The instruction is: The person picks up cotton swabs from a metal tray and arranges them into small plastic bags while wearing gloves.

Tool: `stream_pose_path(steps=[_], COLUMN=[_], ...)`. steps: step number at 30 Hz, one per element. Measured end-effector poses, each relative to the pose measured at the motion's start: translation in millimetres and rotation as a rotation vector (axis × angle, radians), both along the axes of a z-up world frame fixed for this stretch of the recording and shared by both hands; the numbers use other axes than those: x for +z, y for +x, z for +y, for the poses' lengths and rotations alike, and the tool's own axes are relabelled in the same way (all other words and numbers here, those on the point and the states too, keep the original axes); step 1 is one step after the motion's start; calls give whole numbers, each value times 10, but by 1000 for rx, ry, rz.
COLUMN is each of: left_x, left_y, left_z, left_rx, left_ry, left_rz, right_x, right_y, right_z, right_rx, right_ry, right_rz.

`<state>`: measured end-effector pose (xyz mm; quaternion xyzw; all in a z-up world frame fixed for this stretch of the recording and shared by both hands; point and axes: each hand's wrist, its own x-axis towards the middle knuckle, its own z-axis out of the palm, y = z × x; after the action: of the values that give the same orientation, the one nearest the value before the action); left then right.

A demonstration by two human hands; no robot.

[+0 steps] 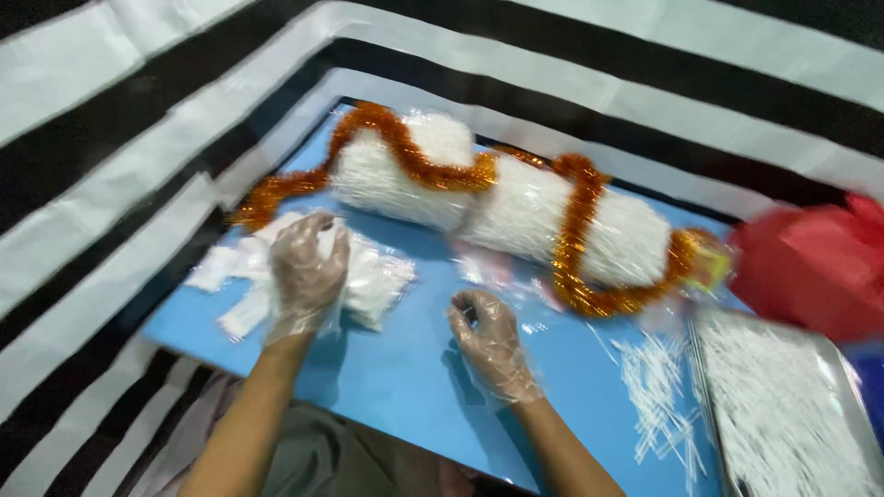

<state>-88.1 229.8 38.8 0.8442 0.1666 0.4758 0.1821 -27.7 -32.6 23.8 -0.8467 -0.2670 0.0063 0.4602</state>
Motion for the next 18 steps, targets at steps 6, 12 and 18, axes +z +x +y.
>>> stream_pose_path(steps=[6, 12, 18], left_x=[-333, -629, -503], left_y=[181, -184, -424], left_z=[-1175, -2158, -2475], left_rx=[-453, -626, -530], left_ry=[161, 75, 42], left_rz=[-168, 476, 331], right_x=[14, -224, -315], right_y=[-369, -895, -1007], right_z=[-1006, -1609, -1852], right_rx=[-148, -114, -36], right_ry=[-108, -33, -73], right_rz=[33, -225, -411])
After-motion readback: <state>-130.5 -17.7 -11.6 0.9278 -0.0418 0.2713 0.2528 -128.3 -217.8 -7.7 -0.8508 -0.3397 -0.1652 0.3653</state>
